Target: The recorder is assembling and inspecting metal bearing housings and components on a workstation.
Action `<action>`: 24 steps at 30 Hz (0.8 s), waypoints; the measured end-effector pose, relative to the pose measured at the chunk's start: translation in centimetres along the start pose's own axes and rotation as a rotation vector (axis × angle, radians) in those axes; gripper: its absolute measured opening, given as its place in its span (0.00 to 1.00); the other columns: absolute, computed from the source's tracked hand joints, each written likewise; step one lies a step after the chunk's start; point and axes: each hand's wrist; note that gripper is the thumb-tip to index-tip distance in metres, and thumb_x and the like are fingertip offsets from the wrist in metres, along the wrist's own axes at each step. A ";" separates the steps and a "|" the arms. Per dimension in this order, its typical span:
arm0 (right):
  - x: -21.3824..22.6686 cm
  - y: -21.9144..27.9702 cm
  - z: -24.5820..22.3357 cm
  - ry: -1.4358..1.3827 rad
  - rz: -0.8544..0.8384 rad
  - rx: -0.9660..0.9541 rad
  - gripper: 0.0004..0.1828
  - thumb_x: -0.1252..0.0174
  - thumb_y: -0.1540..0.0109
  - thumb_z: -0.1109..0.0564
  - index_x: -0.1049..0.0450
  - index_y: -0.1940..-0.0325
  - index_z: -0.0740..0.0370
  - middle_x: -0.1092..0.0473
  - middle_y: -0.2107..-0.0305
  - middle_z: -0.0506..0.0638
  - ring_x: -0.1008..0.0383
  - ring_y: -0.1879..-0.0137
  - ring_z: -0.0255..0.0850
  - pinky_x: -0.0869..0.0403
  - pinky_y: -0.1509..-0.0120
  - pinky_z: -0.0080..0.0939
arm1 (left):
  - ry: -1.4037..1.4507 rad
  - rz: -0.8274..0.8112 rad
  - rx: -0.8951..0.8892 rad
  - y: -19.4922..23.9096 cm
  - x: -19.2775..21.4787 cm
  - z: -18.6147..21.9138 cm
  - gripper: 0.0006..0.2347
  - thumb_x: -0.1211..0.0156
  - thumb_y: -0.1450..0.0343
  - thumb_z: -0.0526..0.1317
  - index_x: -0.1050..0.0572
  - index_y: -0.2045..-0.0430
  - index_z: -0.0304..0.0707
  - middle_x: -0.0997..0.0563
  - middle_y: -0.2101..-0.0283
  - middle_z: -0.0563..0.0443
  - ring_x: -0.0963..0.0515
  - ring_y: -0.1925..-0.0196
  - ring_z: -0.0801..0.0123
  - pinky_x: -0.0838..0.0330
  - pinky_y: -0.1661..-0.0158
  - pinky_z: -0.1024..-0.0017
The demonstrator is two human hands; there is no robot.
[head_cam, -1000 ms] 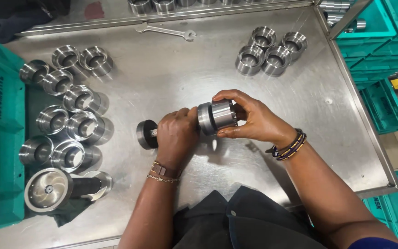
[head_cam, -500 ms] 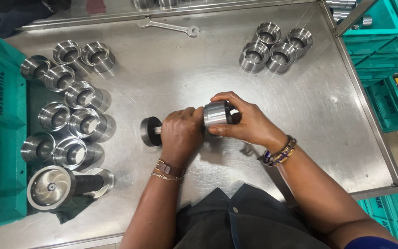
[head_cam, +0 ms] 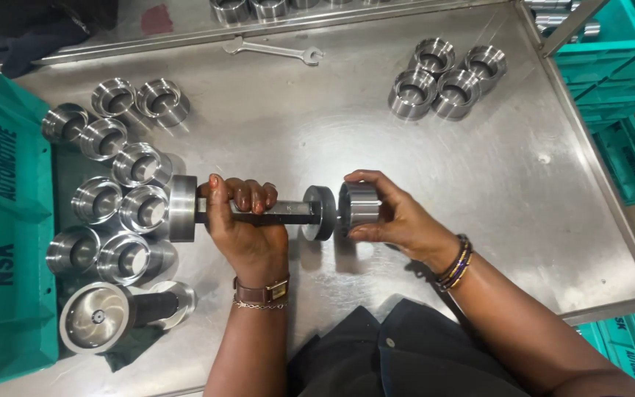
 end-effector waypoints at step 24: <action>4.3 -3.5 -4.5 1.400 0.344 -0.177 0.51 0.24 0.51 0.41 0.42 0.31 0.54 0.30 0.47 0.60 0.25 0.44 0.55 0.23 0.42 0.51 | -0.144 -0.040 -0.065 0.6 1.5 -0.8 0.05 0.40 0.25 0.31 0.29 0.69 0.40 0.29 0.78 0.55 0.31 0.79 0.74 0.34 0.73 0.73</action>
Point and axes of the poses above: each hand's wrist, its own y-axis away from the middle knuckle, its own x-axis out of the back of the hand, z = x × y
